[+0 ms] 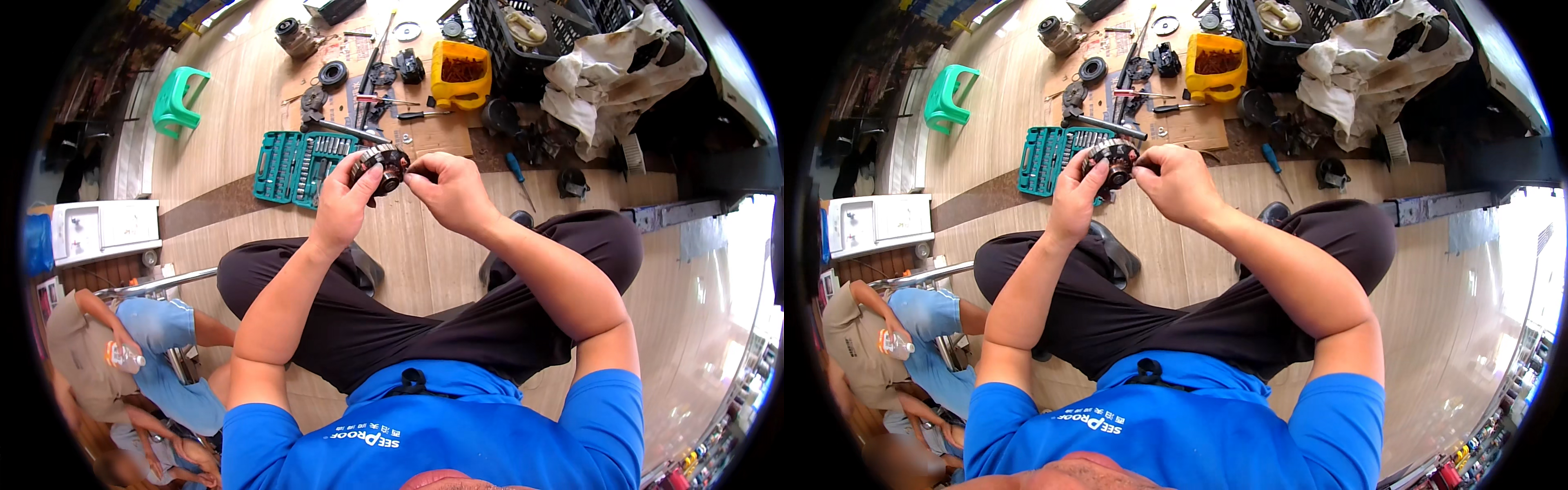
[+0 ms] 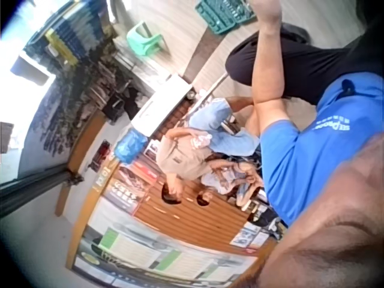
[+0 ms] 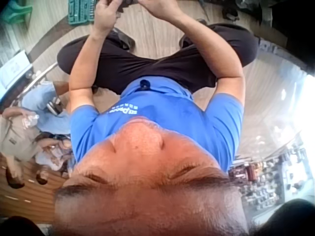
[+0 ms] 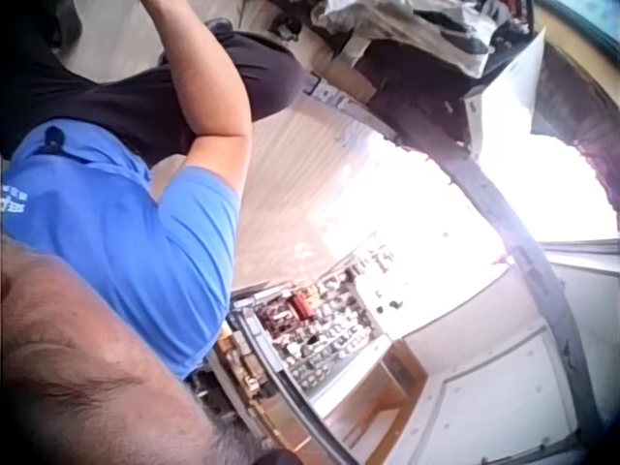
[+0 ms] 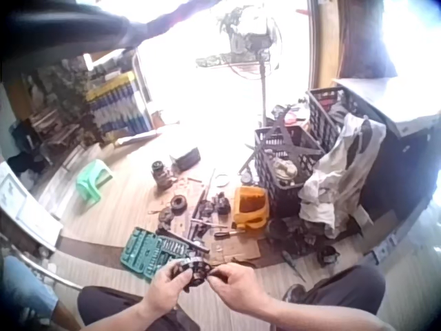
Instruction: The person disassembles an automotive alternator by hand while seated, using a screwdriver to remove internal components and pliers to detach wires from the stator and housing.
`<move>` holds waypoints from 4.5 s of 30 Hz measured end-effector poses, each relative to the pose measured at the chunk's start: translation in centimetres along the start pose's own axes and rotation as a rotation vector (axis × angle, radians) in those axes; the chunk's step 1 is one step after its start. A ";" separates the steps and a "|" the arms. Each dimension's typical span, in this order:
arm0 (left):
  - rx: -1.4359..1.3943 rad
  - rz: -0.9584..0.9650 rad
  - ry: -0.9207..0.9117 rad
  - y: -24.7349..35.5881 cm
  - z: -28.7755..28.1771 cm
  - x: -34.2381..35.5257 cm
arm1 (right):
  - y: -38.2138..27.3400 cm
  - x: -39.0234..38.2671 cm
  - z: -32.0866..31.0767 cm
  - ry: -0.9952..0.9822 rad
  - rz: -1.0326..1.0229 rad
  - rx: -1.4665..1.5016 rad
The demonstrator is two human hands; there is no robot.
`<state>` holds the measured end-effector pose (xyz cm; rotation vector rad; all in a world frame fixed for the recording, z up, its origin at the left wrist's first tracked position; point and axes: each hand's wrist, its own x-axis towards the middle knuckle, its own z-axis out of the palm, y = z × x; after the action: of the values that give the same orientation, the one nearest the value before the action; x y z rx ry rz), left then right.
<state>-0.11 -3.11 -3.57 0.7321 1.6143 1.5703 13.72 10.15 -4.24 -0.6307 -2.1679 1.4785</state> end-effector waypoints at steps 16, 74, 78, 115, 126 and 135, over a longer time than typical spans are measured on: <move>-0.090 -0.187 -0.016 0.9 -0.6 0.1 | -2.0 1.7 -4.3 -0.364 0.399 0.233; -0.853 -0.126 0.018 1.2 -4.2 1.0 | -6.0 -4.9 -2.8 -0.747 0.310 0.463; -0.874 -0.121 -0.051 1.2 -4.0 1.0 | -7.3 -4.6 -3.9 -0.801 0.169 0.448; -0.074 -0.230 -0.065 2.2 -0.5 -0.5 | -3.5 0.9 -6.1 -0.017 -0.393 -0.378; -0.580 -0.105 -0.047 2.6 -3.2 0.7 | -0.1 1.5 -5.6 -0.332 0.095 -0.420; -0.143 -0.057 0.227 3.8 -3.9 0.1 | -5.5 -0.8 -7.2 -0.474 -0.268 -0.501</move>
<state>-3.78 -4.85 0.01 0.4404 1.6467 1.7569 17.87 13.18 3.23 -0.1232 -2.8913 1.0146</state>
